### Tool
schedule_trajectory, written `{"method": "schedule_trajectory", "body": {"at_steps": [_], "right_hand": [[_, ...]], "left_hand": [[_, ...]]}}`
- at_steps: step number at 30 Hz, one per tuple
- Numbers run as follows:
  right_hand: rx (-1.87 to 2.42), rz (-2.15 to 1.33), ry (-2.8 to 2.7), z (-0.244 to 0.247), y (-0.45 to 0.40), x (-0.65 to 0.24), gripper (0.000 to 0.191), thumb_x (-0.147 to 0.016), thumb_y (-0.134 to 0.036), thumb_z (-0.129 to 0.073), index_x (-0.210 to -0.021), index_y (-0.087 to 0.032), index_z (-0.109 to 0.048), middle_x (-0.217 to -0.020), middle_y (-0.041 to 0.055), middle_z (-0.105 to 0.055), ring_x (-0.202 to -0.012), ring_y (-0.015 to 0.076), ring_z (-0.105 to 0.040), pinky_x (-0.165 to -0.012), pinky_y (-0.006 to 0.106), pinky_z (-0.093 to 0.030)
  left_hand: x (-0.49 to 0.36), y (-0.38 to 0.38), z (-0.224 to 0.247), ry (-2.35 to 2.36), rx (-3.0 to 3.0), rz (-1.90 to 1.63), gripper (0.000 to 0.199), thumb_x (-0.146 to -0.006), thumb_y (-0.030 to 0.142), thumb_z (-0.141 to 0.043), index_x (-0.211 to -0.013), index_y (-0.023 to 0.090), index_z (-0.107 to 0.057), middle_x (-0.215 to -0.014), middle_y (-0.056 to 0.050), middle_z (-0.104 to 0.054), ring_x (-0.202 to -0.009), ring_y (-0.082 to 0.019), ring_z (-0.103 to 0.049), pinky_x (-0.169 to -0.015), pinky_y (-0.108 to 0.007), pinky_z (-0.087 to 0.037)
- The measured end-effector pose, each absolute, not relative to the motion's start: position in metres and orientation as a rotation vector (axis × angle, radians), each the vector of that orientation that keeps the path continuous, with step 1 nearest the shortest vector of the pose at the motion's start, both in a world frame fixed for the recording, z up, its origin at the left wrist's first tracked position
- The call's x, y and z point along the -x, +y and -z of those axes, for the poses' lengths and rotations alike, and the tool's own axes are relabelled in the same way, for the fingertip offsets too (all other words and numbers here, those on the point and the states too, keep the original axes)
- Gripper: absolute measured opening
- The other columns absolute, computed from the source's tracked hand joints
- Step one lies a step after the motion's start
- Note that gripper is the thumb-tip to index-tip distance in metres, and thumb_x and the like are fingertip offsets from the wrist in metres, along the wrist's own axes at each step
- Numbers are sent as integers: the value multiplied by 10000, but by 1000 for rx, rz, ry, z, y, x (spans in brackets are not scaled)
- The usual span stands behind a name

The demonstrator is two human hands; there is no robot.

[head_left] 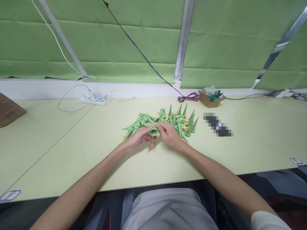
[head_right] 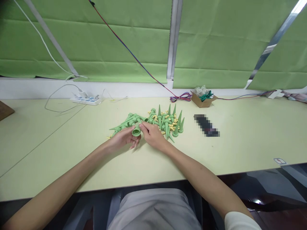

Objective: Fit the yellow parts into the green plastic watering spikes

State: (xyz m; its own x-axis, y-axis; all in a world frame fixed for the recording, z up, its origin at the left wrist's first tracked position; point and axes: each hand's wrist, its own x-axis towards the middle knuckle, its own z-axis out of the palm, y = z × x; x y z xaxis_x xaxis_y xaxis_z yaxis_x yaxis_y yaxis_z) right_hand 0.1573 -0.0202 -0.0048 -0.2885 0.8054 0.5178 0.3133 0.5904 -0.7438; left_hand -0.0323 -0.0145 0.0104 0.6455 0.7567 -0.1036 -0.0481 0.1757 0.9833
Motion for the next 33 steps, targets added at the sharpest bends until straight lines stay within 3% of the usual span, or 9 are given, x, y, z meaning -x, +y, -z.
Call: {"method": "schedule_trajectory", "body": {"at_steps": [9,15,22,25,29,33], "right_hand": [[914,-636,-1913,8,-16,-159,401,-1063,-415,-374,-707,-231,-346,-609,-38,-413,-585,135,-377,-614,291,-300],[981,-672,-1936,5,-17,-158,392,-1051,-351,-381,-681,-224,-384,-604,-28,-458,-588,140,-410,-623,294,-305],[1015,-714,-1892,3,-16,-157,407,-1030,-332,-380,-637,-228,-353,-572,-35,-401,-568,136,-362,-596,295,-273],[1055,-726,-1860,3,-15,-157,418,-1018,-325,-382,-615,-231,-323,-564,-41,-361,-561,130,-340,-590,295,-256],[1096,-757,-1839,3,-14,-156,435,-1006,-325,-385,-589,-235,-302,-552,-47,-323,-550,123,-317,-592,294,-248],[1105,-798,-1827,3,-12,-157,450,-1000,-350,-383,-572,-235,-308,-541,-45,-327,-553,123,-330,-590,290,-258]], "left_hand": [[30,-19,-7,761,-1419,-669,486,-856,629,-724,-802,168,-580,-664,-29,-610,-583,-177,-636,-497,-294,-487],[27,-22,-5,833,-1602,-666,453,-947,635,-586,-906,184,-576,-669,-23,-644,-524,-151,-589,-555,-311,-477],[23,-31,-7,1084,-1988,-817,336,-1000,482,-527,-821,198,-526,-641,14,-565,-593,-145,-518,-579,-284,-391],[23,-29,-4,1116,-2237,-933,308,-998,397,-525,-764,198,-504,-725,-1,-545,-652,-146,-494,-586,-277,-379],[27,-23,1,1018,-2474,-1009,277,-1014,326,-513,-782,186,-567,-970,-68,-630,-798,-169,-576,-630,-279,-437],[28,-21,2,990,-2562,-1099,222,-1008,294,-564,-830,185,-641,-1074,-79,-663,-752,-139,-608,-620,-270,-464]]}}
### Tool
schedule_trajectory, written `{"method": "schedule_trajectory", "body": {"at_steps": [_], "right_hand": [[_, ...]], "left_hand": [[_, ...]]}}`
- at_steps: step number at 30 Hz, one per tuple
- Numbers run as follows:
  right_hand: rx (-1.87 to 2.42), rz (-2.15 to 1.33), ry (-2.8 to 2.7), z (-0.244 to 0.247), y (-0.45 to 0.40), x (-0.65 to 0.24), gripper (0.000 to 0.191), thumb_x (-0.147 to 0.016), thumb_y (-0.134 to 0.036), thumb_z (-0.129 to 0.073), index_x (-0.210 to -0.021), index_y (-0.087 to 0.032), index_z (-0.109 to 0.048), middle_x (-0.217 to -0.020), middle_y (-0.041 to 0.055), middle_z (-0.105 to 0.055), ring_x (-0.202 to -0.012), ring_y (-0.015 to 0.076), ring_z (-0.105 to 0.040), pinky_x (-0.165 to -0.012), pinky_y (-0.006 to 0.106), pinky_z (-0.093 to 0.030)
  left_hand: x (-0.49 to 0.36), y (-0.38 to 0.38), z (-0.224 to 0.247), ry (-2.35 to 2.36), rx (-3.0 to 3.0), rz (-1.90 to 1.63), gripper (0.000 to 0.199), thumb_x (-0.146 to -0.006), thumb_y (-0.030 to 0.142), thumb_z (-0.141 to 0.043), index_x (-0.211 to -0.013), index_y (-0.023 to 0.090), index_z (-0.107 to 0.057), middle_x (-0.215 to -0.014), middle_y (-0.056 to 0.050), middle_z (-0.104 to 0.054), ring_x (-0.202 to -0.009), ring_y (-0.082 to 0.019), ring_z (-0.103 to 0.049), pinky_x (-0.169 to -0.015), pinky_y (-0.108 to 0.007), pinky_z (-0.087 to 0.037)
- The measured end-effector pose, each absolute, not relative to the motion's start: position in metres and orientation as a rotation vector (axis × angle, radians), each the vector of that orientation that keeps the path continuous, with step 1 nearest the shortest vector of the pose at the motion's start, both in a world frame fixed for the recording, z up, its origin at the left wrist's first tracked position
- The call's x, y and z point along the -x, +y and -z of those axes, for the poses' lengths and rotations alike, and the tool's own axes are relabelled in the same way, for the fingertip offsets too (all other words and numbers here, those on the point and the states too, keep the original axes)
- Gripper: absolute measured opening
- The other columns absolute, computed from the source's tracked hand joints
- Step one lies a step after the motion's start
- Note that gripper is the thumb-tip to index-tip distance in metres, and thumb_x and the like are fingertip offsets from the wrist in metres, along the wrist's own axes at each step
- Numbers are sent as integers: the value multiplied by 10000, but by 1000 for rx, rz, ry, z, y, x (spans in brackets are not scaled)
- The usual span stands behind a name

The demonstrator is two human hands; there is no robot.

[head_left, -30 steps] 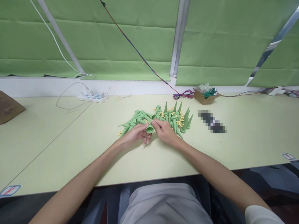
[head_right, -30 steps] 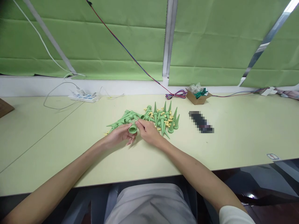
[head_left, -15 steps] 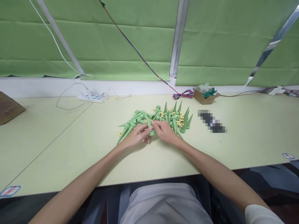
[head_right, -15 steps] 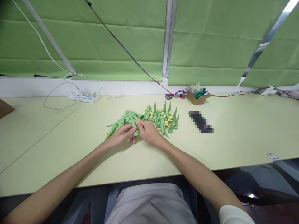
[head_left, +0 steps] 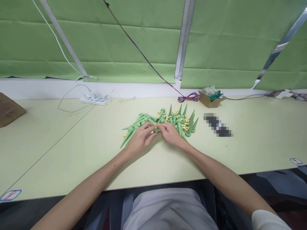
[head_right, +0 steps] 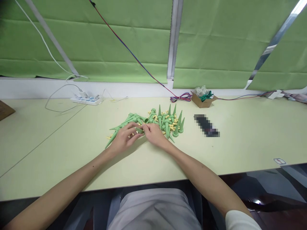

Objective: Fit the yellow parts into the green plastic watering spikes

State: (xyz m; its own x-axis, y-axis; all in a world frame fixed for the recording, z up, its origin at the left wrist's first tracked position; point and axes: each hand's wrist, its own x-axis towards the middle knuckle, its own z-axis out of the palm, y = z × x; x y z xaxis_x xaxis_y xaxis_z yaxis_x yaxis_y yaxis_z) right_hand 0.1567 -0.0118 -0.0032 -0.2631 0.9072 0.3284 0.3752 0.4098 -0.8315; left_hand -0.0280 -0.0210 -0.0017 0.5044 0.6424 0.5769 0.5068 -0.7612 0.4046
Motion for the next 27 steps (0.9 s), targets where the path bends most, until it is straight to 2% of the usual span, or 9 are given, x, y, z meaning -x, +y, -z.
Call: {"method": "schedule_trajectory", "body": {"at_steps": [5,8,10,12,14,17,19,23,27], "right_hand": [[1080,-820,-1794,1,-12,-159,473,-1009,-434,-377,-582,-236,-326,-528,-38,-350,-565,130,-354,-590,292,-280],[1089,-797,-1758,0,-13,-160,491,-1015,-490,-371,-598,-235,-336,-532,-36,-355,-574,132,-356,-591,294,-282],[1094,-775,-1732,0,-13,-160,500,-1018,-519,-372,-609,-234,-340,-540,-34,-362,-582,134,-360,-592,295,-284],[1090,-753,-1709,0,-13,-161,500,-1019,-530,-384,-619,-234,-339,-551,-34,-367,-588,136,-364,-595,296,-287],[1083,-727,-1694,-1,-12,-162,494,-1020,-525,-403,-628,-233,-334,-563,-36,-364,-588,135,-360,-595,297,-286],[1073,-690,-1686,-2,-11,-163,488,-1027,-513,-417,-639,-231,-323,-577,-41,-350,-583,131,-344,-592,298,-283],[1068,-674,-1692,-3,-12,-164,486,-1034,-509,-413,-647,-230,-322,-584,-41,-344,-584,131,-339,-591,298,-282],[1041,-654,-1730,-3,-13,-164,461,-1041,-485,-405,-665,-228,-336,-601,-42,-346,-586,129,-337,-587,295,-276],[996,-648,-1780,-3,-15,-164,436,-1048,-447,-397,-675,-225,-353,-606,-44,-357,-584,128,-350,-597,290,-285]], "left_hand": [[23,-23,-1,1057,-2479,-1208,224,-977,288,-620,-782,186,-661,-1028,-64,-696,-756,-136,-633,-614,-253,-497],[20,-23,-3,1111,-2302,-1208,153,-956,335,-648,-949,197,-713,-1021,-64,-701,-751,-143,-637,-577,-246,-505],[20,-23,-4,1143,-2180,-1189,232,-933,372,-673,-1084,198,-705,-1055,-67,-704,-722,-138,-632,-575,-254,-517],[19,-25,-6,1168,-2070,-1157,287,-913,388,-689,-1125,193,-678,-1097,-75,-705,-720,-138,-638,-592,-264,-532],[18,-26,-9,1184,-1962,-1106,287,-900,405,-699,-1084,189,-653,-1055,-72,-709,-701,-140,-639,-585,-265,-531],[18,-28,-14,1167,-1831,-1028,294,-912,476,-679,-947,189,-625,-823,-30,-678,-605,-133,-606,-540,-258,-496],[18,-27,-15,1119,-1758,-974,382,-928,555,-642,-833,186,-606,-698,-13,-627,-548,-130,-579,-516,-260,-477],[18,-22,-13,983,-1536,-818,588,-918,717,-567,-756,155,-631,-656,-46,-612,-534,-149,-599,-482,-279,-482],[18,-19,-9,900,-1424,-763,631,-897,747,-584,-782,131,-662,-651,-63,-625,-553,-152,-622,-476,-263,-479]]}}
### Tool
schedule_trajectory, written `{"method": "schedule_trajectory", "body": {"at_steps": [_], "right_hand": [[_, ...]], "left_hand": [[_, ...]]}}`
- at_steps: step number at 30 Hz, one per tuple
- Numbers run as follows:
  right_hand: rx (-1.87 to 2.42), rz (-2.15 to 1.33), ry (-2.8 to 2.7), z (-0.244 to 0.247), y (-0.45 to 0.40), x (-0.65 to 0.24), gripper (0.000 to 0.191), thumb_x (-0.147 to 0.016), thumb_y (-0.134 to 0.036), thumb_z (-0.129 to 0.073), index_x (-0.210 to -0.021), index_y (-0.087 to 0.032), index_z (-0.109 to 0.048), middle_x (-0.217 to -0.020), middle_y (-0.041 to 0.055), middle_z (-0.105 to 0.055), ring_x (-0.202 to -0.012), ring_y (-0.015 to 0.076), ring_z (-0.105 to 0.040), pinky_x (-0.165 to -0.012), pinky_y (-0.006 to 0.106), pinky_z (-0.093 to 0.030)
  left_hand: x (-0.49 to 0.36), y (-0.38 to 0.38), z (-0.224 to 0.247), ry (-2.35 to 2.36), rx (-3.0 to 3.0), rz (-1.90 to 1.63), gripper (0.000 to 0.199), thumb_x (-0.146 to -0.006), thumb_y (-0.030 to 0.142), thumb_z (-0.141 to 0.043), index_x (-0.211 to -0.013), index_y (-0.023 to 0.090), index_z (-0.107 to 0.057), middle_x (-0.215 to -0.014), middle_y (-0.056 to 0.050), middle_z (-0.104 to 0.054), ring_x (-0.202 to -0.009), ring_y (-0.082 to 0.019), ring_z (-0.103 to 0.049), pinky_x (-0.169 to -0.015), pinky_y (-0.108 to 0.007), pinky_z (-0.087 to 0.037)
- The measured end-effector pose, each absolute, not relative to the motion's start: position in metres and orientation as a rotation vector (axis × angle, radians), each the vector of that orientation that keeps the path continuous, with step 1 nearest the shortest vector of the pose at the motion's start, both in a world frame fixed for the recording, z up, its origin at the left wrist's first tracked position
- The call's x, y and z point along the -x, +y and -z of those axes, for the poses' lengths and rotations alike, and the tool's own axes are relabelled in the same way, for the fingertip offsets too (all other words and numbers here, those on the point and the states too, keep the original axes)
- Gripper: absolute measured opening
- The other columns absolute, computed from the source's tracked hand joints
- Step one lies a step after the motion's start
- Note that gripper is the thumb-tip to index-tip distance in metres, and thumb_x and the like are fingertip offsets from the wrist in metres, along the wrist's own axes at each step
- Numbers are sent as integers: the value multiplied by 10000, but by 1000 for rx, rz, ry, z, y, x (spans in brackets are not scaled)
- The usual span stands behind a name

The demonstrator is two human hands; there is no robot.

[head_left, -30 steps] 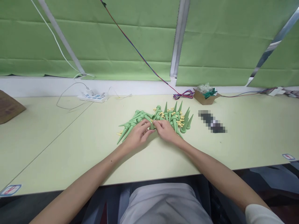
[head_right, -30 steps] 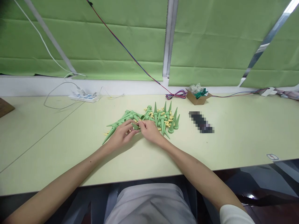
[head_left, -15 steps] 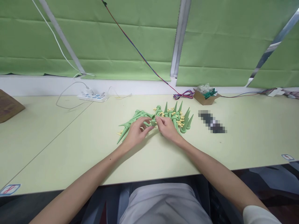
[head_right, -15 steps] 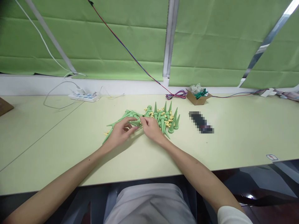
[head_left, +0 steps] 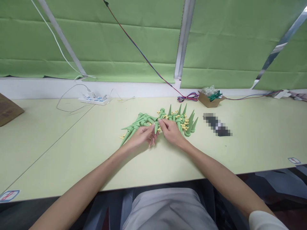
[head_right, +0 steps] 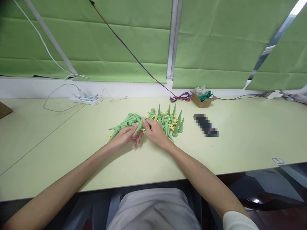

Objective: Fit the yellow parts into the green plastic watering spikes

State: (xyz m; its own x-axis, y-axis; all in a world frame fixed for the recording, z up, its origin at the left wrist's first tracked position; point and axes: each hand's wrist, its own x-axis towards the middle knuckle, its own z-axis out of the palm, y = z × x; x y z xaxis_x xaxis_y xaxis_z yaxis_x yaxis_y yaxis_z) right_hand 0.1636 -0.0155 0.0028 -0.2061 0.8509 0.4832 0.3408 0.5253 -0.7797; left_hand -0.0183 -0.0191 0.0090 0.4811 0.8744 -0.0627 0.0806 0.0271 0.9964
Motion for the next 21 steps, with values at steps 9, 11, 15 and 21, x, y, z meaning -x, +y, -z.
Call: {"method": "schedule_trajectory", "body": {"at_steps": [9,11,15,21], "right_hand": [[1002,-633,-1806,2,-15,-162,444,-1055,-455,-385,-675,-227,-357,-610,-35,-404,-595,134,-367,-624,291,-311],[993,-634,-1803,2,-14,-162,446,-1054,-460,-383,-674,-230,-342,-610,-33,-409,-592,136,-363,-624,292,-316],[999,-642,-1789,2,-15,-161,466,-1045,-500,-380,-666,-234,-329,-597,-33,-383,-587,140,-360,-612,295,-312],[988,-863,-1661,7,-13,-157,560,-1002,-677,-376,-647,-246,-334,-560,-35,-328,-562,144,-358,-550,294,-301]], "left_hand": [[19,-21,-9,892,-1474,-771,616,-860,743,-639,-738,140,-635,-647,-49,-615,-550,-145,-610,-485,-262,-484],[19,-22,-11,890,-1489,-781,603,-851,733,-659,-718,147,-621,-662,-47,-615,-556,-143,-606,-491,-266,-483],[22,-23,-12,920,-1601,-785,536,-868,671,-678,-699,170,-592,-646,-32,-629,-519,-135,-584,-530,-284,-477],[20,-30,-14,1043,-1823,-871,390,-912,526,-668,-736,189,-583,-599,10,-582,-546,-134,-534,-553,-268,-409]]}}
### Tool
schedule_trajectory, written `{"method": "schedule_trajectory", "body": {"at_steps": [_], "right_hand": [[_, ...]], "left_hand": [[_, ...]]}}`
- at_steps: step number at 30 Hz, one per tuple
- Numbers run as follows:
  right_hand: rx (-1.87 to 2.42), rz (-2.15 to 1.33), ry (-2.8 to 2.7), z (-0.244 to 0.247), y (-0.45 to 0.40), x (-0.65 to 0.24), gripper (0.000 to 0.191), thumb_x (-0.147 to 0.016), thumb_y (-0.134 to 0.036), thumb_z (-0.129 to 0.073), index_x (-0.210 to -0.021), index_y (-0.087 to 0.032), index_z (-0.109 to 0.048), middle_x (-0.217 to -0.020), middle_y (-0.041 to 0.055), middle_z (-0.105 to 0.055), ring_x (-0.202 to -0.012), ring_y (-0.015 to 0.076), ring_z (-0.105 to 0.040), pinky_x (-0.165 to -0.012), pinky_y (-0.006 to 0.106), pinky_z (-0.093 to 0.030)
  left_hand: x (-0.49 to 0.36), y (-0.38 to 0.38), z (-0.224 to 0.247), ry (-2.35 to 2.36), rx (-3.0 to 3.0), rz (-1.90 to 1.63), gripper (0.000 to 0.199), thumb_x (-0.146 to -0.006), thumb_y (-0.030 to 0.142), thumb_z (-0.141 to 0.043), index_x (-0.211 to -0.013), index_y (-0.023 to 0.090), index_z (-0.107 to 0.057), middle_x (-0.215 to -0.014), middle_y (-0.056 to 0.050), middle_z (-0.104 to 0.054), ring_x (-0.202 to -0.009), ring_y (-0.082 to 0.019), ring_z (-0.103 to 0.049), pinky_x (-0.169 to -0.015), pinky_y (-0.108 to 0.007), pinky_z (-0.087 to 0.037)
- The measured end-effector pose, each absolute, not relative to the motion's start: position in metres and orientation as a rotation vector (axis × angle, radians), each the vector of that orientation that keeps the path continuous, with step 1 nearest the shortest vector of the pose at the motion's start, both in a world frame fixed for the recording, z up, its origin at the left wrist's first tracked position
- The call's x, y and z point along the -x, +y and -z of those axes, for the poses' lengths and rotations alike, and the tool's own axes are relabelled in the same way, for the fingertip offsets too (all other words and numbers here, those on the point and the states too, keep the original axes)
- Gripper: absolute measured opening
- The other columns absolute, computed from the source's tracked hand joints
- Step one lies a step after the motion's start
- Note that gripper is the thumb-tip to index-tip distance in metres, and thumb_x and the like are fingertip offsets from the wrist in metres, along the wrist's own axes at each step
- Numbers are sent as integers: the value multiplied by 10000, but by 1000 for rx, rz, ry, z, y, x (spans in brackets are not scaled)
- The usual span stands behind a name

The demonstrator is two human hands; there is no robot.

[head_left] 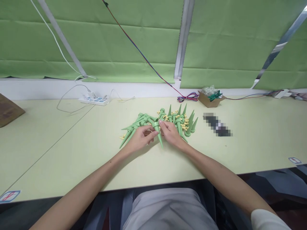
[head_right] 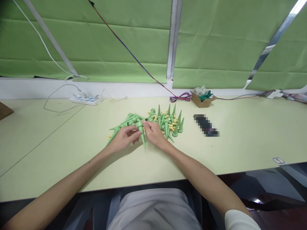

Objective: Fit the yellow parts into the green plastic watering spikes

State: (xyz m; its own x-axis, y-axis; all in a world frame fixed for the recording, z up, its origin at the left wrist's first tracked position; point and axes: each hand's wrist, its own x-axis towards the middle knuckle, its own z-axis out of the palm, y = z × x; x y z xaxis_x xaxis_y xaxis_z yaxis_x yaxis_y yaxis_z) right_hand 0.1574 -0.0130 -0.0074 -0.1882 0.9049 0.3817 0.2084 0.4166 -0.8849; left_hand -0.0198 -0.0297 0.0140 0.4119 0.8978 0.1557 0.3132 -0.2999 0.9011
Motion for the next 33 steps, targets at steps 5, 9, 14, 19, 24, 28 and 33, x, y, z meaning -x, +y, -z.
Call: {"method": "schedule_trajectory", "body": {"at_steps": [5,9,14,19,24,28,33], "right_hand": [[949,-1180,-1493,9,-12,-154,621,-925,-781,-464,-633,-260,-295,-532,-58,-267,-477,121,-310,-474,285,-291],[955,-1371,-1415,2,-14,-153,633,-896,-776,-528,-620,-265,-275,-519,-72,-218,-449,106,-266,-434,274,-246],[921,-1447,-1391,-4,-16,-152,626,-882,-737,-583,-607,-265,-276,-507,-84,-203,-434,91,-236,-410,259,-200],[895,-1285,-1448,3,-11,-152,633,-888,-781,-533,-608,-264,-300,-498,-76,-238,-437,100,-292,-423,263,-248],[937,-1027,-1523,12,-5,-156,603,-953,-763,-436,-649,-251,-341,-536,-55,-317,-498,118,-359,-477,264,-302],[958,-878,-1583,8,-8,-161,578,-994,-729,-384,-679,-244,-358,-563,-37,-365,-554,135,-386,-527,276,-326],[951,-749,-1718,0,-17,-161,547,-1027,-661,-367,-684,-236,-375,-597,-23,-407,-583,142,-396,-578,292,-335]], "left_hand": [[18,-30,-9,1095,-2043,-1038,320,-914,426,-669,-728,195,-550,-670,9,-567,-620,-140,-519,-589,-269,-402],[20,-30,-7,1088,-2265,-1149,310,-920,376,-659,-712,205,-507,-702,1,-531,-655,-150,-494,-609,-278,-406],[20,-30,-8,1073,-2355,-1197,243,-945,333,-610,-751,213,-525,-735,-18,-549,-662,-161,-488,-631,-295,-425],[18,-30,-11,1108,-2249,-1228,134,-930,341,-629,-895,212,-622,-829,-30,-614,-692,-155,-541,-627,-280,-457],[18,-28,-13,1096,-1928,-1040,271,-913,452,-674,-863,199,-590,-750,-2,-605,-618,-134,-565,-574,-265,-460],[16,-26,-10,875,-1508,-844,478,-938,626,-601,-795,170,-607,-691,-25,-600,-548,-141,-589,-496,-276,-467],[12,-28,-13,719,-1138,-813,484,-883,622,-700,-808,150,-626,-709,-36,-614,-538,-136,-597,-403,-237,-428]]}}
